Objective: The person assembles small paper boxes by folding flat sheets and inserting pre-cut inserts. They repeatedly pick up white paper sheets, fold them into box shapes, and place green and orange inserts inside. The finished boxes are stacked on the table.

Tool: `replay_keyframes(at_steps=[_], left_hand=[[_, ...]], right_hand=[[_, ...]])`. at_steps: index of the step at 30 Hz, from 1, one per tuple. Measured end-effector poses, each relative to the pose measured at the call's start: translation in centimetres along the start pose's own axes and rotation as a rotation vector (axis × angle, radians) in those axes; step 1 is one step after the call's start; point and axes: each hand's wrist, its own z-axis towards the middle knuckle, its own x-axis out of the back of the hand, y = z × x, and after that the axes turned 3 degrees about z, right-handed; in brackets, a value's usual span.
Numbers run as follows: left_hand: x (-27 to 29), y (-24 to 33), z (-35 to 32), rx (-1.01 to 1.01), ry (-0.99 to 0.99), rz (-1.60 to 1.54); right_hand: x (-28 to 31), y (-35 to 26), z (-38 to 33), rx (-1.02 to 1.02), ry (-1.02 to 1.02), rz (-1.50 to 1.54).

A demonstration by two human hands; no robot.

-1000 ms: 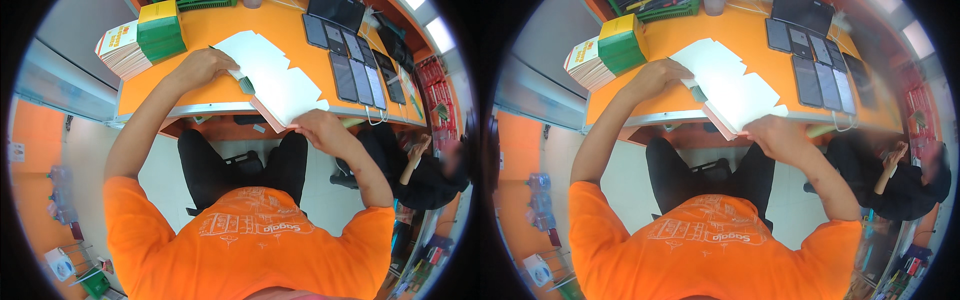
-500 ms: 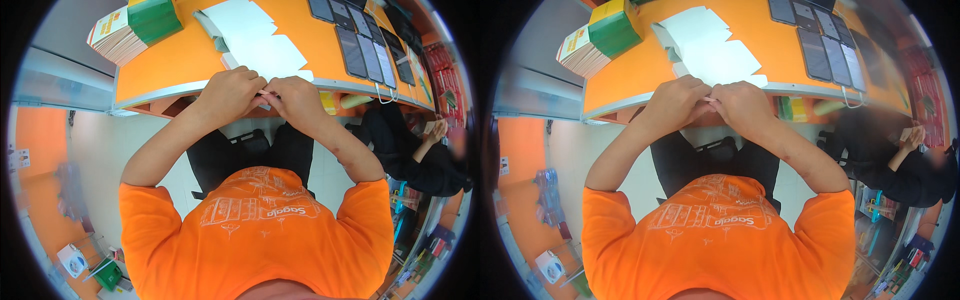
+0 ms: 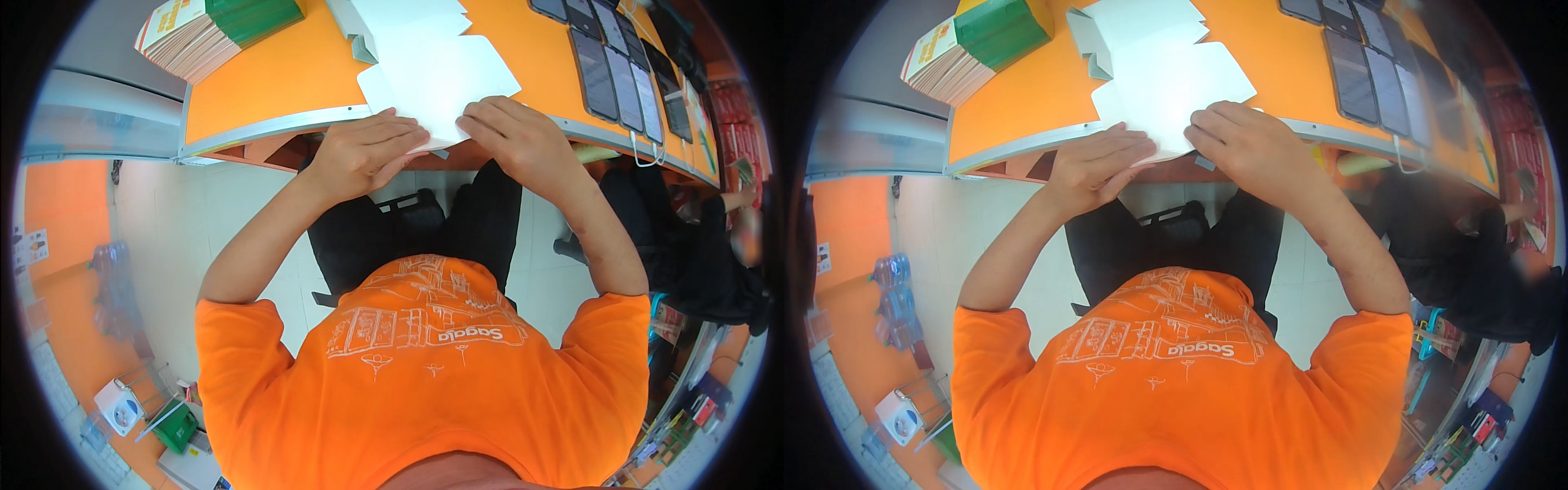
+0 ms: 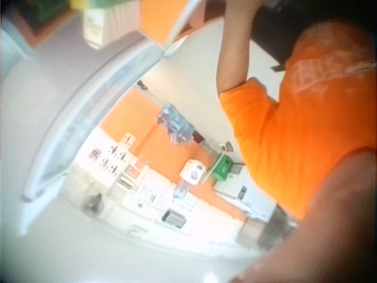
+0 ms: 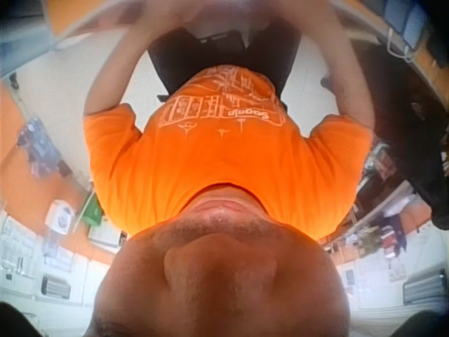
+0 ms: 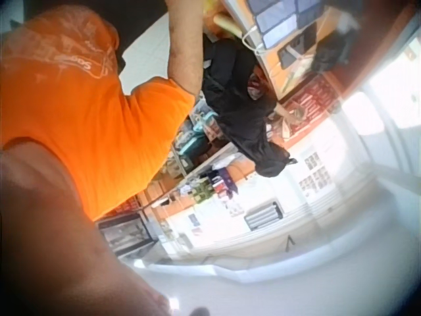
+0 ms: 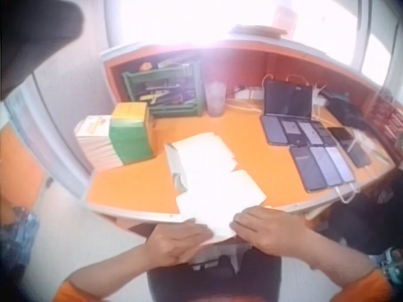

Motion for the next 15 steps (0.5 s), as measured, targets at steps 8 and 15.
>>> replay_keyframes(at_steps=[8,15], left_hand=[[0.2,4.9,3.3,0.182,-0.219,0.401],[0.5,3.6,4.6,0.261,-0.264,0.364]], right_hand=[[-1.4,-0.7,0.6,0.019,-0.010,-0.008],[-0.6,1.0,2.5,-0.082,-0.106,0.123]])
